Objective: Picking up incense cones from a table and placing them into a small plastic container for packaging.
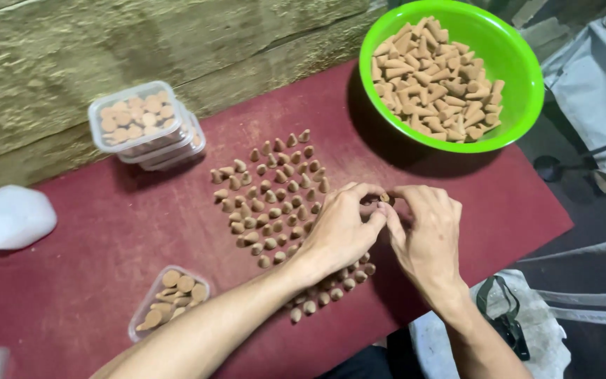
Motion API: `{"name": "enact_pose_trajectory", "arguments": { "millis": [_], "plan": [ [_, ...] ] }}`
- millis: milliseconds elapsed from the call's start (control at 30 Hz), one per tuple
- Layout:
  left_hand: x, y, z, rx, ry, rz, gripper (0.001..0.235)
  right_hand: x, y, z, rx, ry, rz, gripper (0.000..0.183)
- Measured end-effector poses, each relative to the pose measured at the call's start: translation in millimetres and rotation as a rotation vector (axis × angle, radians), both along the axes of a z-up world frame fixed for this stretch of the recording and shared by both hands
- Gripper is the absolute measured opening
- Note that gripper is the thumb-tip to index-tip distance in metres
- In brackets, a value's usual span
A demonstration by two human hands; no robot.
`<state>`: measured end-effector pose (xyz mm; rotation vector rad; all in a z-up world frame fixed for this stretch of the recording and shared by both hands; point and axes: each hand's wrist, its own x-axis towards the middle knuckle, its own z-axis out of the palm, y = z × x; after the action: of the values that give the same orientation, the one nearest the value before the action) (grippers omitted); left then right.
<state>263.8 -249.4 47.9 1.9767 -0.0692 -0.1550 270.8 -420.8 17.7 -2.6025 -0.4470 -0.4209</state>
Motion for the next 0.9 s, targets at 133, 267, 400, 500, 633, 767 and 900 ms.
{"name": "enact_pose_trajectory", "arguments": {
  "millis": [133,267,400,500,633,767,900],
  "plan": [
    [-29,32,21,-0.105,-0.001,0.171,0.032,-26,42,27,0.113,-0.010,0.126,0.020],
    [-60,74,29,-0.312,0.142,0.319,0.031,-55,83,48,0.258,-0.019,0.280,0.022],
    [-89,117,49,-0.340,0.289,0.383,0.008,-82,124,66,0.361,0.040,0.437,0.022],
    [-116,151,68,-0.377,0.368,0.417,0.009,-100,149,69,0.435,0.088,0.463,0.024],
    [-148,185,53,-0.398,0.270,0.416,0.011,-116,175,66,0.523,0.204,0.519,0.026],
    [-173,212,49,-0.267,0.234,0.384,0.010,-125,197,55,0.539,0.234,0.615,0.023],
    [-193,229,44,-0.041,0.086,0.339,0.014,-132,214,61,0.449,0.222,0.725,0.023]
  ]
}}
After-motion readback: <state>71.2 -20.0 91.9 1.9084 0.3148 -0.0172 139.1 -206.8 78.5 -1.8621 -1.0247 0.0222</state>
